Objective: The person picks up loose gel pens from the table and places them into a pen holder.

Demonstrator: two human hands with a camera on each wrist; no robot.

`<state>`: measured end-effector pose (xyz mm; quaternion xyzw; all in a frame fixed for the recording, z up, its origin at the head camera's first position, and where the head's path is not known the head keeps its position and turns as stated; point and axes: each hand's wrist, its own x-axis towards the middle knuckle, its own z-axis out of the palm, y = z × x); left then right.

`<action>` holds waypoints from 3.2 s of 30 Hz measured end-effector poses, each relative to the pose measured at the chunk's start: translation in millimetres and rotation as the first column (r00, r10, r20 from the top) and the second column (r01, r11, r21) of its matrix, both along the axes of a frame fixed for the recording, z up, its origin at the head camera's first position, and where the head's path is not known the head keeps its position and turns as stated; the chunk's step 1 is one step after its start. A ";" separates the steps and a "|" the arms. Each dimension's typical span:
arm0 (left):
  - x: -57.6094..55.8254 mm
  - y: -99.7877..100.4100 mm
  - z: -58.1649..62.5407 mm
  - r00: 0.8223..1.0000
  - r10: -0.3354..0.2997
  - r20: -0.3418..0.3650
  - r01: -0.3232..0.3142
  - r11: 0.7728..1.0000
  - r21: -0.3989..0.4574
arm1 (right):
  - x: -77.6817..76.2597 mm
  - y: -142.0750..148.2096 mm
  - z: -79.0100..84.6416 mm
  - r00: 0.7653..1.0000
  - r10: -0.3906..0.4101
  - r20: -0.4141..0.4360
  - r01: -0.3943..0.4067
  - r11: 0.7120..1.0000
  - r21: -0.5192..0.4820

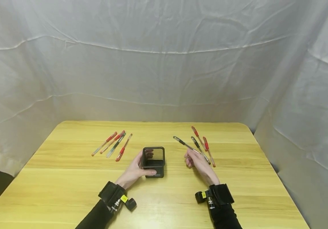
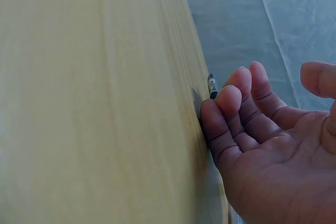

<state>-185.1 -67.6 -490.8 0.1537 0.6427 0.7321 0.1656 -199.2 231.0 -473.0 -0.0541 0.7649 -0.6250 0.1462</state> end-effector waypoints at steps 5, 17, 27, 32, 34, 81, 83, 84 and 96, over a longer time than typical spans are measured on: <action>7.8 -2.0 -3.2 1.000 0.010 -0.021 -0.010 1.000 -0.005 | 0.1 -0.9 -0.2 1.000 0.005 -0.006 -0.005 1.000 0.000; 12.7 1.6 -7.6 0.994 0.037 -0.100 -0.038 0.999 -0.001 | -0.4 -1.4 7.1 1.000 -0.012 -0.009 0.013 0.998 0.055; 11.9 1.9 -10.1 0.994 0.043 -0.104 -0.043 0.999 0.001 | -17.9 -0.5 20.1 0.982 -0.061 -0.181 0.100 0.971 0.216; 12.0 1.3 -10.6 0.992 0.053 -0.111 -0.055 0.998 -0.008 | -34.1 0.3 24.0 0.953 0.004 -0.302 0.121 0.911 0.395; 11.7 0.5 -11.2 0.992 0.058 -0.113 -0.059 0.998 -0.010 | -40.4 0.0 25.6 0.945 0.036 -0.326 0.126 0.878 0.461; 10.6 2.0 -13.5 0.989 0.042 -0.138 -0.042 0.999 0.000 | -76.9 -29.0 30.7 0.938 0.254 -0.235 0.112 0.420 0.901; 10.5 1.8 -13.4 0.990 0.042 -0.137 -0.042 0.999 0.001 | -74.1 -29.5 30.5 0.930 0.246 -0.273 0.139 0.452 0.881; 10.5 1.7 -13.3 0.990 0.043 -0.136 -0.043 0.999 0.002 | -72.8 -29.9 30.7 0.926 0.239 -0.293 0.152 0.473 0.868; 11.2 0.8 -13.6 0.989 0.035 -0.144 -0.034 0.999 0.010 | -53.0 -30.2 36.2 0.873 0.155 -0.462 0.255 0.664 0.703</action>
